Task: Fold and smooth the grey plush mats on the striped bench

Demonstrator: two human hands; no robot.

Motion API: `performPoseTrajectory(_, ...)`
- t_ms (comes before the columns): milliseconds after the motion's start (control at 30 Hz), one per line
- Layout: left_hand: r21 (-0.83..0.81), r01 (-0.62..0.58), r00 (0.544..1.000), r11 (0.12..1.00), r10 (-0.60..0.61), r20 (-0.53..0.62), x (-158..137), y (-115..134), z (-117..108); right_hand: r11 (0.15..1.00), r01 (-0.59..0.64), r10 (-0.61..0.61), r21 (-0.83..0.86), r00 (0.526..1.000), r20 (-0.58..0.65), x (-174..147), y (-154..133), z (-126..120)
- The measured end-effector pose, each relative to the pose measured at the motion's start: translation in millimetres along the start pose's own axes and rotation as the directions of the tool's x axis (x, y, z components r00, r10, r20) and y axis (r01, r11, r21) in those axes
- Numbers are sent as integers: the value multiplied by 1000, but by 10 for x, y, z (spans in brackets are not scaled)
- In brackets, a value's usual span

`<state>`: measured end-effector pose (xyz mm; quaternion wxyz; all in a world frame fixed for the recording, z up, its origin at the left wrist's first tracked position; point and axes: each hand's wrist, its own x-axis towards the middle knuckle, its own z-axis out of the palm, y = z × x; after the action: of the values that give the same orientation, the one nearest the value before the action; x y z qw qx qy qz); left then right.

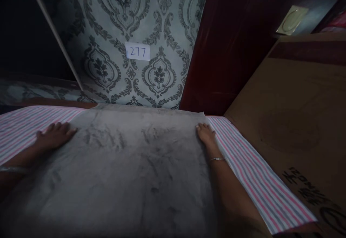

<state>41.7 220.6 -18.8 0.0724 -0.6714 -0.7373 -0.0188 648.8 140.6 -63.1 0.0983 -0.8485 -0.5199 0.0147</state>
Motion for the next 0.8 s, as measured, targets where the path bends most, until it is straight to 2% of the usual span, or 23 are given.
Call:
performPoseTrajectory(67,-58,-87,994,995,91,64,-162,292,-43,998,62,-62,-8,998,4,-271,-219,13)
performPoseTrajectory(133,-94,-298,948,950,306,87,-425,661,-42,979,204,-203,-9,979,16,-642,-495,56)
performPoseTrajectory(200,-136,-539,832,831,550,65,-769,1042,-2,938,345,-345,20,936,71,-1062,-794,109)
performPoseTrajectory(233,-164,-638,755,752,653,55,-952,1212,28,911,411,-413,39,906,91,-1265,-936,134)
performPoseTrajectory(267,-193,-712,680,675,732,50,-1130,1356,63,882,468,-471,60,877,97,-1451,-1063,155)
performPoseTrajectory(300,-212,-757,625,618,779,37,-1290,1467,100,860,505,-511,75,854,103,-1612,-1169,171)
performPoseTrajectory(333,-222,-784,592,580,806,13,-1424,1541,136,839,537,-543,85,833,104,-1743,-1251,182)
performPoseTrajectory(367,-225,-796,579,562,815,-12,-1527,1575,170,826,557,-564,90,820,103,-1841,-1307,188)
performPoseTrajectory(433,-209,-782,608,587,792,-51,-1632,1533,220,814,574,-580,88,808,100,-1949,-1348,187)
performPoseTrajectory(500,-176,-738,667,651,744,-47,-1635,1370,249,816,572,-578,78,811,94,-1976,-1324,182)
performPoseTrajectory(667,-86,-556,831,827,553,-53,-1554,698,267,823,565,-568,60,820,67,-1972,-1233,196)
performPoseTrajectory(800,-58,-398,917,916,394,-68,-1599,116,257,818,574,-576,47,814,75,-2000,-1223,200)
